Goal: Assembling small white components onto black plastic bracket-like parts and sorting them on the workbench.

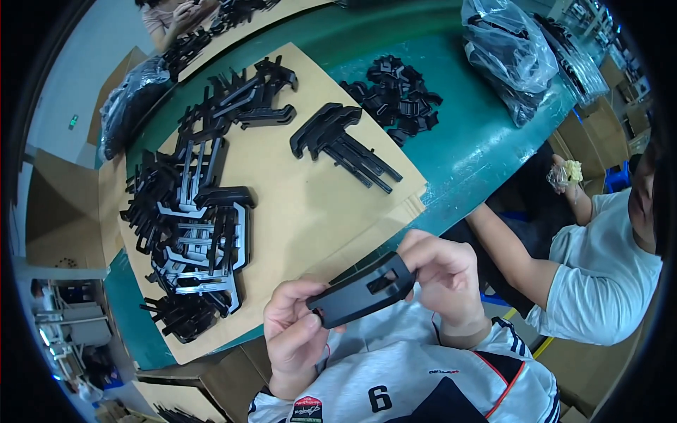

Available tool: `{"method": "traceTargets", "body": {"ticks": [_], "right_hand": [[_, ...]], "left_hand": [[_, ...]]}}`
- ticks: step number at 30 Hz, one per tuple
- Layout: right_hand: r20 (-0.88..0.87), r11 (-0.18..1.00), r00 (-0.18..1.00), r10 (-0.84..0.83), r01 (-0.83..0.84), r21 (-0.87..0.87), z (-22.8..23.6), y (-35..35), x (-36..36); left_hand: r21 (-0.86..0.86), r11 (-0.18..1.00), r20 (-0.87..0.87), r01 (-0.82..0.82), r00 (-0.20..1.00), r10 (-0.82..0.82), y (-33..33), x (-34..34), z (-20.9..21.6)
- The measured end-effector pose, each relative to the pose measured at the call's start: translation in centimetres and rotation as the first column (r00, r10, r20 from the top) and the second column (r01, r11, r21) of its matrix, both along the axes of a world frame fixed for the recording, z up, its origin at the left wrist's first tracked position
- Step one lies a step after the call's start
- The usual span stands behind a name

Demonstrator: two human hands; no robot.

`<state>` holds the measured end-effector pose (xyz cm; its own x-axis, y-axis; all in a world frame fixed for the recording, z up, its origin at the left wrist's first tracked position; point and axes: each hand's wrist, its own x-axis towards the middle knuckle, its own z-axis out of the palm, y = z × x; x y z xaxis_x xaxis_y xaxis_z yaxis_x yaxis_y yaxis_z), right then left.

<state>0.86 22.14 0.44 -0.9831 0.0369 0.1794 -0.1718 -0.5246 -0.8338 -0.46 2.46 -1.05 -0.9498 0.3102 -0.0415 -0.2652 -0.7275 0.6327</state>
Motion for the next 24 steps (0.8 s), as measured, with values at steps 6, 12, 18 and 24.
{"method": "traceTargets", "body": {"ticks": [6, 12, 18, 24], "right_hand": [[0.09, 0.988, 0.993, 0.075, -0.086, 0.128, 0.5, -1.4, 0.5], [0.117, 0.991, 0.993, 0.012, -0.027, 0.127, 1.2, -3.3, 0.7], [0.018, 0.996, 0.999, -0.046, 0.044, 0.078, 0.7, -3.1, 0.4], [0.168, 0.999, 0.985, 0.029, -0.036, 0.039, 1.2, -3.0, 1.2]], "left_hand": [[-0.574, 0.754, -0.496, -0.32, 0.868, -0.01, 0.1, 0.4, 1.5], [-0.769, 0.394, -0.611, -0.503, 0.759, -0.225, -0.1, 0.6, 3.1], [-0.691, 0.493, -0.651, -0.529, 0.751, -0.108, -1.7, 0.8, 2.4], [-0.645, 0.757, -0.497, -0.103, 0.809, -0.314, -2.9, 0.4, 2.2]]}}
